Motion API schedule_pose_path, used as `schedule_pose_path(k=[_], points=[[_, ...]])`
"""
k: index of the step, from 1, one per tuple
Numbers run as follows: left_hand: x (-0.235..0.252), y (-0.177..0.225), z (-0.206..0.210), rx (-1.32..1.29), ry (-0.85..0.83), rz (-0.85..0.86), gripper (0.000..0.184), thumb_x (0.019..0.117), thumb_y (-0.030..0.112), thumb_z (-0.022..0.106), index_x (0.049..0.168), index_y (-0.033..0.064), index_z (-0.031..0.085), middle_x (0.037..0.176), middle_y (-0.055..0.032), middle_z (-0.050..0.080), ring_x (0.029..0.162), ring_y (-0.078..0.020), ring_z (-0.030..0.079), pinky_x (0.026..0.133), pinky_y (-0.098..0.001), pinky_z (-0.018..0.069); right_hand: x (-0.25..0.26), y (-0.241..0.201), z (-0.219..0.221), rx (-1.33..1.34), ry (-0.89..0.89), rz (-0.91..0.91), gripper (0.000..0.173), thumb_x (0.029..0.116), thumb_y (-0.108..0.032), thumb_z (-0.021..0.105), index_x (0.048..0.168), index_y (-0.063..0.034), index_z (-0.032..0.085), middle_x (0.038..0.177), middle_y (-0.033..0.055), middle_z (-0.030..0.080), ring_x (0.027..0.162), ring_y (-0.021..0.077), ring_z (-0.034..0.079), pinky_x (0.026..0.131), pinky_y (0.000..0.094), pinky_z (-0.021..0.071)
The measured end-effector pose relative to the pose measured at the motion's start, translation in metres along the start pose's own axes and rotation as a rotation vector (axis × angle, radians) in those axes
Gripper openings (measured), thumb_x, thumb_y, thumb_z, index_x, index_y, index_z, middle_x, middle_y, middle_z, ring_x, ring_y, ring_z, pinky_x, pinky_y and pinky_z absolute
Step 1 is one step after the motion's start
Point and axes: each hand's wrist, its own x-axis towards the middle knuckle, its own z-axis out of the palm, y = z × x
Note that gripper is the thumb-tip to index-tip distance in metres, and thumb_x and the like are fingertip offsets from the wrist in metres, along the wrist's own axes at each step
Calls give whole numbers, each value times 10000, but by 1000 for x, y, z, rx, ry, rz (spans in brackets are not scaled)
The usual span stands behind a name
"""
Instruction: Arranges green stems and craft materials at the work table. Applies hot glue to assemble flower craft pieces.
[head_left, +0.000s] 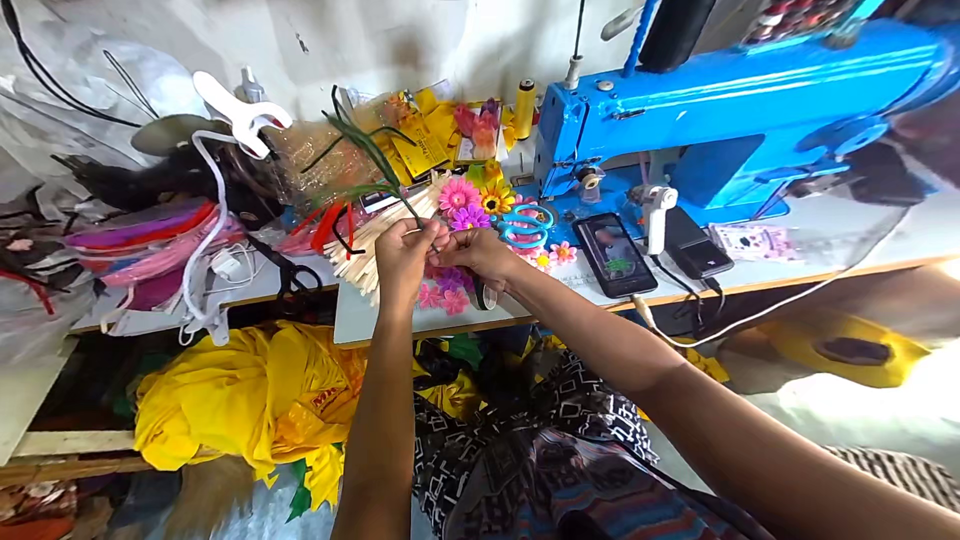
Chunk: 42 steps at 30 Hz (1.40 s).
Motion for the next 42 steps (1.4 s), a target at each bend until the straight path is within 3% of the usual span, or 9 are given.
schedule_pose_path(k=[3,7,10,16,22,25,31,37,42], points=[[0,-1,-4,39,-56,15,199,1029,68,587,1171,-54,654,929,-68,753,795,-67,721,748,-236,596,-2,-1,-1,-15,-37,-15,127,889,-21,755,841,-37,639,699,-21,633,548,7,534,513,169,442],[1,2,-15,-19,-221,-12,310,1081,63,454,1353,-69,526,1124,-115,732,962,-130,731,874,-293,597,-4,-6,-14,-19,-220,29,50,976,-24,640,977,-15,689,773,-35,674,540,-31,505,486,132,401],[2,3,-15,-85,-298,-16,386,1091,62,362,1464,-33,393,1275,-135,680,1082,-166,708,971,-330,566,-4,-7,-15,-21,-197,56,61,985,-23,625,951,-27,676,760,-39,666,541,-29,503,482,131,392],[2,5,-5,-1,39,-39,150,1018,82,616,1137,-7,629,909,-51,741,793,-91,727,711,-241,603,-2,0,-7,-33,-70,20,11,935,3,669,940,-6,666,737,-11,644,520,-1,491,472,158,397],[3,6,-10,-203,-115,-99,299,1096,58,364,1369,-4,470,1065,-103,738,941,-167,741,858,-319,604,-7,-7,-9,-1,-138,26,38,965,-42,676,935,-18,676,732,-28,670,499,-31,474,458,131,370],[2,7,-6,-312,-94,-148,238,1087,43,350,1308,57,438,1078,-111,740,958,-203,751,872,-347,610,-8,-8,-10,-27,-136,32,75,965,-33,669,892,-22,687,711,-32,660,494,-29,471,459,134,372],[-6,1,10,-23,104,38,221,1005,71,633,1202,-27,638,926,-51,732,808,-85,721,731,-249,610,-7,1,-1,-84,-15,41,111,909,-12,729,881,-16,621,714,7,637,570,30,545,530,189,444],[-1,-3,2,-333,105,-127,189,1095,87,426,1214,22,558,995,-32,720,881,-113,729,802,-272,608,-9,-2,-5,10,-32,-11,102,940,-63,718,877,-38,642,690,-31,631,502,-11,486,465,151,390],[7,-12,-5,-667,11,-208,315,1120,146,290,1190,106,595,833,41,648,718,-62,658,709,-226,584,-10,-3,-12,159,-169,2,95,1000,-13,601,962,-14,689,784,-18,692,573,-18,550,515,135,433]])
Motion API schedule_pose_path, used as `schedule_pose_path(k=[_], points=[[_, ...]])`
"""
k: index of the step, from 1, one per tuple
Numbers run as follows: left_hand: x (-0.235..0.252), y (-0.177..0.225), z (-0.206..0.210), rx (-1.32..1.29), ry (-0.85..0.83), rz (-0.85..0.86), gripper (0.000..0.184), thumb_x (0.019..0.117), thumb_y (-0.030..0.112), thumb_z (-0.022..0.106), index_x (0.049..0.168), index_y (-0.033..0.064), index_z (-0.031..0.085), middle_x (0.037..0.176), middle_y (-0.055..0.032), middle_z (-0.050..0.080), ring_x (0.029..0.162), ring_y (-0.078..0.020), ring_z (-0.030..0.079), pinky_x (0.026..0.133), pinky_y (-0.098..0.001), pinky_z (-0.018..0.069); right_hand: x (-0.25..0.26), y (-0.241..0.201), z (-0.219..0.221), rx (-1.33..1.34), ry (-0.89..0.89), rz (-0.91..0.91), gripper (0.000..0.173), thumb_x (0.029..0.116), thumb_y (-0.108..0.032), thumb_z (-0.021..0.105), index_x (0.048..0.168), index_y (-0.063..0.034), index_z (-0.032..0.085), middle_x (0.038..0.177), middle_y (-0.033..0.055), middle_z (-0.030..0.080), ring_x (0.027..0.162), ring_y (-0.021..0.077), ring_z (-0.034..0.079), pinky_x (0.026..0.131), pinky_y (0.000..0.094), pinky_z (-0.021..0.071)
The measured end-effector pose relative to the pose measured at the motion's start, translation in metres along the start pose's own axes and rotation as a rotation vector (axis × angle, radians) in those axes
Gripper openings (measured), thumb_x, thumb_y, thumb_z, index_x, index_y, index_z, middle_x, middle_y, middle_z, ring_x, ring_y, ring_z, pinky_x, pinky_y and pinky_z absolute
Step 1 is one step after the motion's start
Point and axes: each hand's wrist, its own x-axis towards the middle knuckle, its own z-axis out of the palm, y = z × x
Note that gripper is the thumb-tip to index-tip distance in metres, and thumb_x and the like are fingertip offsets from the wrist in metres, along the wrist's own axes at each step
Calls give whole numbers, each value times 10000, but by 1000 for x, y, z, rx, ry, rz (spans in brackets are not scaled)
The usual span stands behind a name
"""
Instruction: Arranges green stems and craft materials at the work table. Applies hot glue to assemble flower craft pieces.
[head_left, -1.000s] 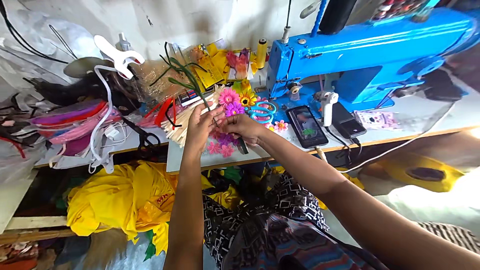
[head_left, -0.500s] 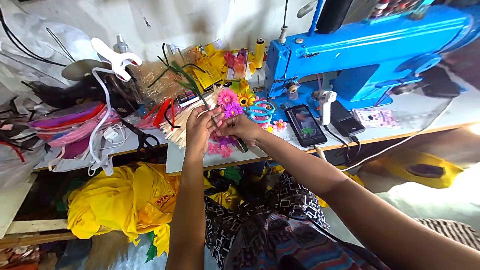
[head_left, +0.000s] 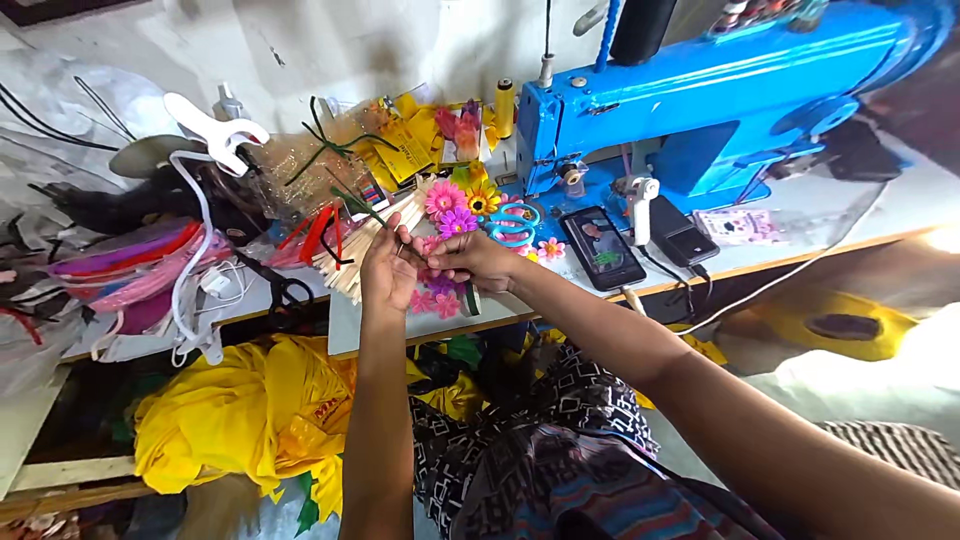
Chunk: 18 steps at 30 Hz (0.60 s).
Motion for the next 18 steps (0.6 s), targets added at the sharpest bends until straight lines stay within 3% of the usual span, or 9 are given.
schedule_pose_path(k=[4,7,12,15,18], points=[[4,5,6,-122,27,-119,325,1111,149,296,1171,80,607,703,65,564,545,-18,528,559,-150,483,-1,-1,1,-218,-25,-97,75,974,-5,637,1014,4,700,810,-34,684,671,-13,586,621,163,485],[5,10,11,-59,19,-192,316,1109,153,314,1165,74,615,657,81,508,491,-1,467,497,-127,435,-2,-2,2,-444,-57,-249,112,971,-3,636,1040,62,695,864,25,693,752,-5,616,732,186,528],[3,7,18,-90,72,-120,309,1105,145,316,1131,72,615,636,82,485,472,1,444,482,-124,418,-2,3,9,-530,49,-376,93,951,-25,653,976,48,705,811,37,680,705,4,602,690,193,520],[1,0,28,-159,146,54,276,1102,143,350,1080,103,622,625,91,475,458,-2,430,468,-127,402,3,14,17,-377,171,-392,30,909,-12,644,903,7,666,732,-16,614,635,-2,542,614,188,469],[2,-1,35,-243,162,149,265,1109,152,336,1068,132,598,635,87,480,468,-9,441,469,-136,413,6,18,26,-110,246,-336,82,940,5,605,877,-44,624,711,-41,577,587,-1,505,545,170,429]])
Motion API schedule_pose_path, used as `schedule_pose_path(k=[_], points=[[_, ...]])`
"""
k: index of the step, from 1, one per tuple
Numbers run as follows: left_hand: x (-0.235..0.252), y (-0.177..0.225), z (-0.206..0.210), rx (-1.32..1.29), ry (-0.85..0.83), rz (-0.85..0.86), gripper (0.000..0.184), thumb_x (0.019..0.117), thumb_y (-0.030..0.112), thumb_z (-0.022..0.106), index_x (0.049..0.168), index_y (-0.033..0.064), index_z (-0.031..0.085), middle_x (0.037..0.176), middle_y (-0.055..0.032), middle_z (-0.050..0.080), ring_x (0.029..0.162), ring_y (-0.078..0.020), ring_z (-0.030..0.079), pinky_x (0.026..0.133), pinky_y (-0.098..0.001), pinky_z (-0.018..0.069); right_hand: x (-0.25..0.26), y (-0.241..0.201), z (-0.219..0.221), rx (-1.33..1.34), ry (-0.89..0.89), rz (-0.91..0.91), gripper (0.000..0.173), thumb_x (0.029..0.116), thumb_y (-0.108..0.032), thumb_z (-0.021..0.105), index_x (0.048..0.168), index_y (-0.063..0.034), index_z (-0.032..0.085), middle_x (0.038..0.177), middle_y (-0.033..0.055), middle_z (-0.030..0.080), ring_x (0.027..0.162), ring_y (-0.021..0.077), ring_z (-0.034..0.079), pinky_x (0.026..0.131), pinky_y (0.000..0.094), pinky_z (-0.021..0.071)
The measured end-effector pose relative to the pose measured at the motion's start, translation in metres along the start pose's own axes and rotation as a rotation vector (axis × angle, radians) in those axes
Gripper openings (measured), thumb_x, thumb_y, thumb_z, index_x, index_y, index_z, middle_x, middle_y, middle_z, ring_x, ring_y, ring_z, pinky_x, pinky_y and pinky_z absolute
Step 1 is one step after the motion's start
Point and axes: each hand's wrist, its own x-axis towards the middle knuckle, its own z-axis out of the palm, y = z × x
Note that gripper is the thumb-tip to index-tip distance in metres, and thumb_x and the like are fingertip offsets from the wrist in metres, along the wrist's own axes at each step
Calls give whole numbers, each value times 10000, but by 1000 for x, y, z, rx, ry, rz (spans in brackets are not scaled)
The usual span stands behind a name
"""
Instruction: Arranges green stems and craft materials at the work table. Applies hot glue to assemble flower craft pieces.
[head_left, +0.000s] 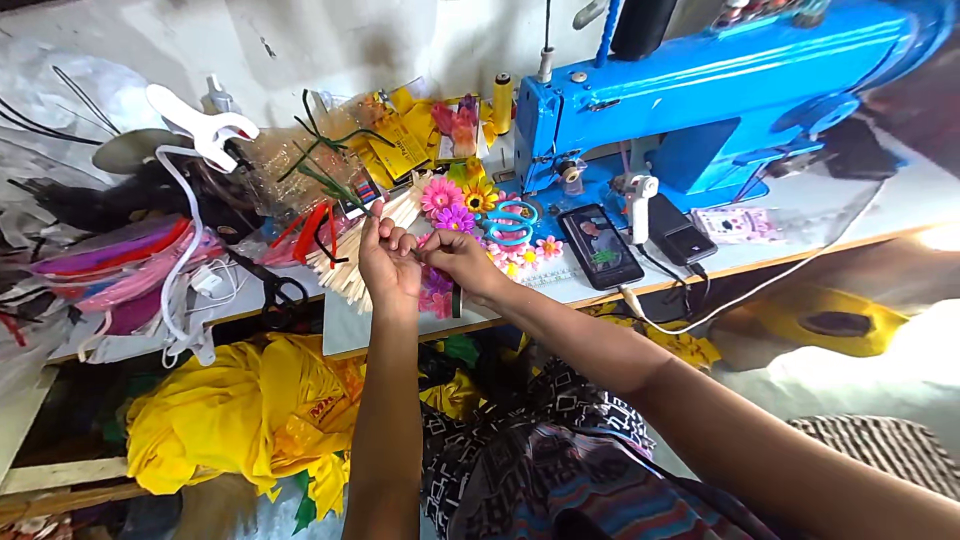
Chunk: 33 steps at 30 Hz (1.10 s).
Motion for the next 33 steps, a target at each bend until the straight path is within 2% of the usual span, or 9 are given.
schedule_pose_path(k=[5,9,13,16,18,21,25,31,33], points=[[20,2,8,38,71,198,271,1122,138,292,1037,133,549,658,84,461,480,-10,426,479,-135,397,-2,-3,12,-171,173,-62,64,901,-18,628,851,-41,594,677,-36,531,570,0,474,547,171,411],[31,5,16,76,84,98,252,1103,99,339,1015,116,575,660,75,468,474,-15,421,472,-135,397,6,-10,-2,-300,191,-43,62,950,-55,622,921,-4,642,718,-14,563,600,4,495,578,179,433],[26,6,12,142,36,-19,241,1098,123,362,1027,136,593,667,81,480,479,-12,430,471,-138,400,14,-12,-28,-373,41,-10,154,1006,-97,620,1016,19,721,855,39,688,727,16,595,708,211,507],[24,6,4,191,52,-67,249,1103,138,366,1040,126,607,695,64,518,531,-28,499,548,-159,480,17,-12,-51,-414,-135,78,266,1056,-112,538,1202,33,708,1100,115,731,964,69,663,898,274,524],[24,6,-1,200,72,-73,242,1101,134,380,1043,123,615,707,54,529,566,-44,533,607,-181,521,17,-10,-67,-574,-114,67,319,1079,-136,489,1270,39,675,1188,162,712,1087,169,665,987,353,506],[24,8,-5,298,58,-80,218,1103,163,400,1059,148,613,735,63,559,620,-55,577,653,-208,544,17,-7,-90,-1114,28,0,309,1039,-136,549,1250,33,698,1219,258,685,1217,438,607,1058,593,446],[25,12,-2,470,38,-93,167,1097,184,453,1153,134,602,881,25,651,757,-76,659,708,-232,567,21,-2,-117,-1398,-45,264,334,975,-108,659,1284,19,666,1345,291,585,1310,515,486,1029,673,419],[29,20,14,614,-28,-38,177,1084,162,488,1201,76,589,960,-17,710,818,-88,696,742,-234,568,38,-2,-135,-1399,-167,300,477,976,-202,693,1408,-32,582,1323,311,597,1295,515,520,1062,658,417],[32,23,18,692,-62,1,209,1079,168,515,1234,44,580,977,-34,700,826,-94,695,747,-239,572,41,-16,-129,-1443,-216,348,504,948,-166,705,1420,-51,571,1324,319,594,1289,534,515,1017,690,431]])
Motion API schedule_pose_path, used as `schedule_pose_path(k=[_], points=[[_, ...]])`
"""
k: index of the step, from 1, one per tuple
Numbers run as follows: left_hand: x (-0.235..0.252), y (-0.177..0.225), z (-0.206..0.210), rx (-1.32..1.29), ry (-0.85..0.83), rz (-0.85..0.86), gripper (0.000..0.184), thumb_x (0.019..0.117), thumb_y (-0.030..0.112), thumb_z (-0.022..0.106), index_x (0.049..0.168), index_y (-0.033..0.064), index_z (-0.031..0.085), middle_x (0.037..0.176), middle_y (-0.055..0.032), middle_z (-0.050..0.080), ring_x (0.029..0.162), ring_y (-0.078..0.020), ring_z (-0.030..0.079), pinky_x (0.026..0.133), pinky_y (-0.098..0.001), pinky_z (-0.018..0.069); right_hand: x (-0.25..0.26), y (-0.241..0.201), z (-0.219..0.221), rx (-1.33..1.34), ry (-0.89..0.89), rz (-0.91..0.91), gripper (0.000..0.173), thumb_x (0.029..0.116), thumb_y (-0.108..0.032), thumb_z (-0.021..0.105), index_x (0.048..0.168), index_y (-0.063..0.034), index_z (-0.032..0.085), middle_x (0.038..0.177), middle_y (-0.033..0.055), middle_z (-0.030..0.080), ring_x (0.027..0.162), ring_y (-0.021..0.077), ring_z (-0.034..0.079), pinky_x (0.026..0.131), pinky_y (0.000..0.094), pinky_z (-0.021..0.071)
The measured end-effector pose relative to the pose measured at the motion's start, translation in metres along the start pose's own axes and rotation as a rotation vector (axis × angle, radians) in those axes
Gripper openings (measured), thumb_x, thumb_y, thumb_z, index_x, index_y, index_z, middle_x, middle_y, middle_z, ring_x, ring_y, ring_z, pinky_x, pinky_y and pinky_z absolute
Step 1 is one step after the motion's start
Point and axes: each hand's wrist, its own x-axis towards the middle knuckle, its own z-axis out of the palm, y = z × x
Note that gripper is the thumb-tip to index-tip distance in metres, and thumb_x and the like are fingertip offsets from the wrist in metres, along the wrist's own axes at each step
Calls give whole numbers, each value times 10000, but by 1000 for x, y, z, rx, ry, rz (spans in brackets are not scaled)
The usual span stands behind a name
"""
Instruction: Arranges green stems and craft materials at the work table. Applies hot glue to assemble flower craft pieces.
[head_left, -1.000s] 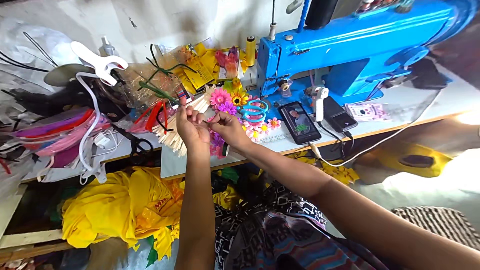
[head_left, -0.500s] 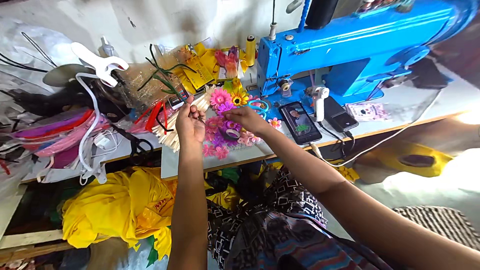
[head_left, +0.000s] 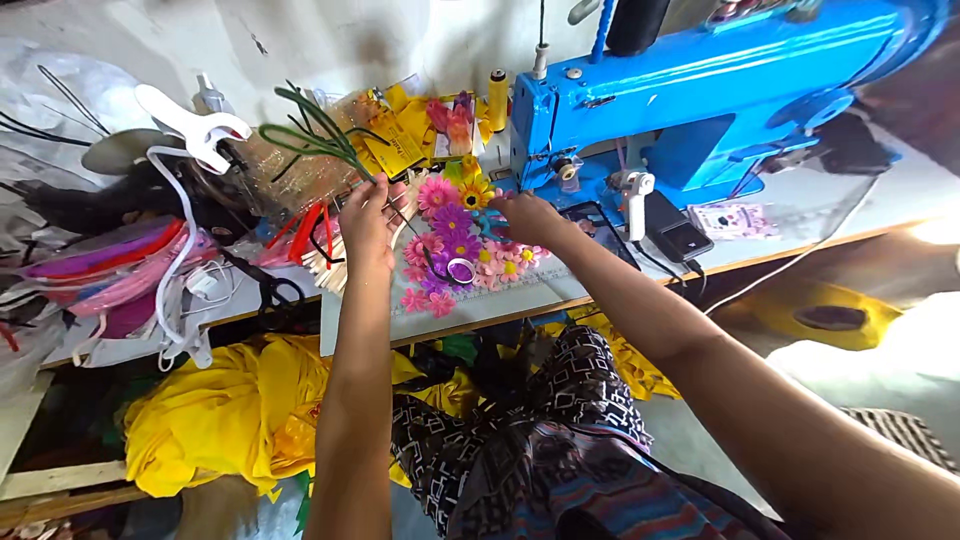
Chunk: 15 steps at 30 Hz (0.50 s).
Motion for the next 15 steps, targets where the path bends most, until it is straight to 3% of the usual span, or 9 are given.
schedule_pose_path(k=[4,9,15], points=[[14,4,-3,150,3,100,230,1078,160,517,1245,19,588,936,-30,713,773,-77,687,691,-225,560,-19,-16,-35,-23,-74,1,528,922,-152,710,1412,-22,564,1330,316,567,1205,512,572,945,687,465],[23,7,-4,182,36,79,233,1073,141,521,1264,20,577,934,-35,719,757,-72,685,660,-216,548,-43,-20,-67,-9,-92,-130,488,967,-180,684,1407,-8,561,1323,289,579,1253,466,550,1017,632,441],[20,0,6,215,-24,83,249,1069,133,528,1281,14,581,980,-55,716,786,-86,691,675,-225,554,-52,-27,-60,93,-90,-333,624,952,-341,709,1487,-71,533,1295,277,608,1154,431,608,994,613,459]])
